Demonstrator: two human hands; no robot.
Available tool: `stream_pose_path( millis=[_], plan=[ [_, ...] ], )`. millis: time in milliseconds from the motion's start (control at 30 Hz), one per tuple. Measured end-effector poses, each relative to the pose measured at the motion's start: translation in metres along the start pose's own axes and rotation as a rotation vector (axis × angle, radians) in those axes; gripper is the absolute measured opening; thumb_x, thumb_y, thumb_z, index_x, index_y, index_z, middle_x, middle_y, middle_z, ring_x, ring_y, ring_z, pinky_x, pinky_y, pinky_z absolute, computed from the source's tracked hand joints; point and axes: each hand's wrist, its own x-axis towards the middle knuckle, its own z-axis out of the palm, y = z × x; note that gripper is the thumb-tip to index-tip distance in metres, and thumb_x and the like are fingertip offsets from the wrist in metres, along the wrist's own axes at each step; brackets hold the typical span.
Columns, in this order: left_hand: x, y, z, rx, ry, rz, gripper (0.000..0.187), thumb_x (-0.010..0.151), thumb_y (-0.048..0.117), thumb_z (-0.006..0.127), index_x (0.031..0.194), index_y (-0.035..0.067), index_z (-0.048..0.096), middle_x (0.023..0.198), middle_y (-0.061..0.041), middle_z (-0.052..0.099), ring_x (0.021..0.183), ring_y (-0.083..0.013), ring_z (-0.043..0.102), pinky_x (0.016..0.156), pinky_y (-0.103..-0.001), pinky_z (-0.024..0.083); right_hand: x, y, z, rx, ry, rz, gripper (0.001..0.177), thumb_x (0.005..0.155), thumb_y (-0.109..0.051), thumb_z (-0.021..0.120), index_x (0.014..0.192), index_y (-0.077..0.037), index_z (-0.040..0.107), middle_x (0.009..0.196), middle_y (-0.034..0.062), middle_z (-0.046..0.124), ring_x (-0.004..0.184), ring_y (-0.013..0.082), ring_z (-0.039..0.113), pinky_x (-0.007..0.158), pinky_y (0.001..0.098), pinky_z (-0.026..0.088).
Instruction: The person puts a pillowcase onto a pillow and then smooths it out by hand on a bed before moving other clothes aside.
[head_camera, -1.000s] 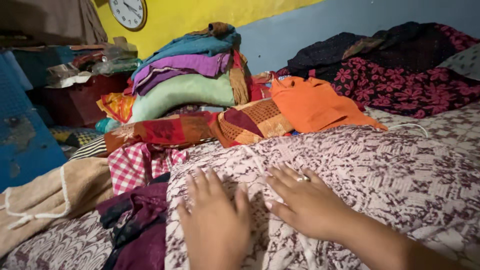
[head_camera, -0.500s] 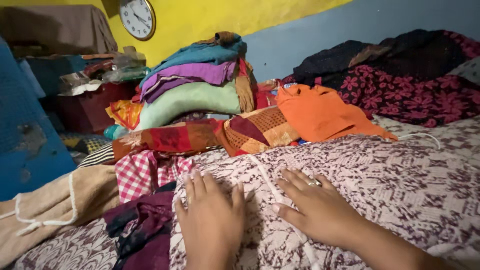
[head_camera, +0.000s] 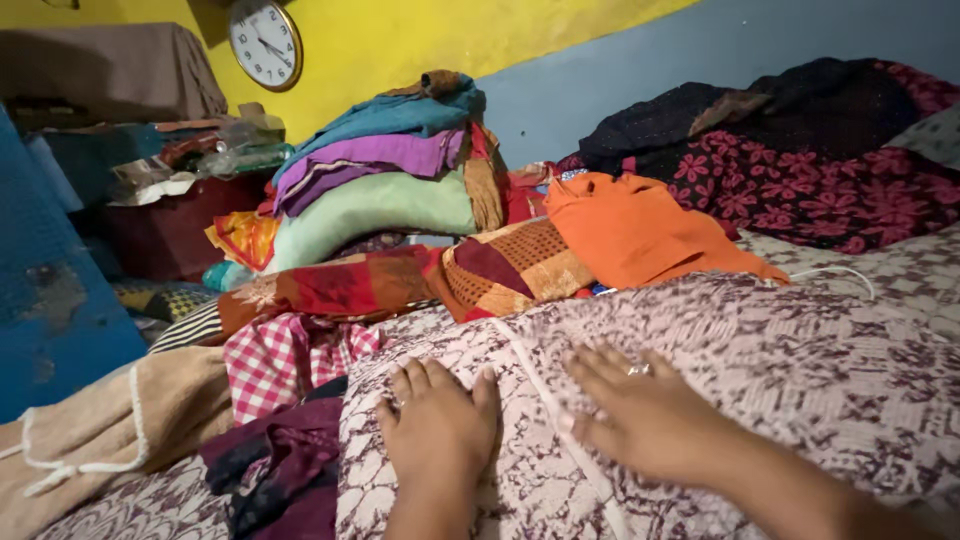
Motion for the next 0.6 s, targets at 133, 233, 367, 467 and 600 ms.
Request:
stream_pose_path(
  millis=[133,233,367,467,600],
  plan=[
    [0.014,0.01,-0.006,-0.037,0.531,0.138,0.087,0.091,0.061,0.038,0.153,0.0,0.034,0.163,-0.019,0.027,0.153,-0.0337,0.02,0.117,-0.053,0.018,0.003,-0.009,0.004,-0.087,-0.304,0.169,0.081,0.098,-0.064,0.04,0.16,-0.017,0.017,0.171,0.0053,0.007,0.158,0.0231,0.005,0.125,0.0493,0.008],
    [0.008,0.022,0.004,0.096,-0.044,0.156,0.085,0.096,0.064,0.029,0.16,0.008,0.021,0.17,-0.011,0.012,0.154,-0.0322,0.005,0.12,-0.055,0.008,0.001,-0.001,-0.001,-0.006,-0.255,0.14,0.083,0.096,-0.064,0.042,0.163,-0.02,0.02,0.17,0.0051,0.008,0.159,0.0207,0.005,0.124,0.0474,0.009],
    [0.005,0.026,0.003,0.045,-0.203,0.099,0.085,0.099,0.065,0.029,0.159,0.007,0.02,0.17,-0.009,0.012,0.158,-0.0282,0.008,0.124,-0.053,0.012,0.01,0.017,-0.018,0.156,0.056,0.028,0.084,0.099,-0.059,0.045,0.163,-0.011,0.018,0.167,0.0096,0.008,0.154,0.0275,0.009,0.115,0.0557,0.005],
    [0.003,0.028,-0.005,0.074,-0.179,0.094,0.085,0.099,0.065,0.033,0.16,0.006,0.022,0.169,-0.012,0.016,0.158,-0.0286,0.01,0.125,-0.053,0.012,0.009,0.026,-0.026,0.131,-0.039,0.189,0.083,0.098,-0.058,0.043,0.164,-0.016,0.017,0.172,0.0078,-0.004,0.157,0.0287,0.005,0.115,0.0608,0.002],
    [0.019,0.045,-0.009,0.01,0.221,0.182,0.088,0.092,0.062,0.042,0.156,0.003,0.027,0.169,-0.017,0.019,0.155,-0.0323,0.012,0.119,-0.056,0.013,0.009,0.017,-0.015,-0.167,-0.34,0.268,0.069,0.102,-0.061,0.034,0.161,-0.029,0.018,0.171,0.0024,0.009,0.159,0.0246,0.005,0.126,0.0519,0.005]
  ],
)
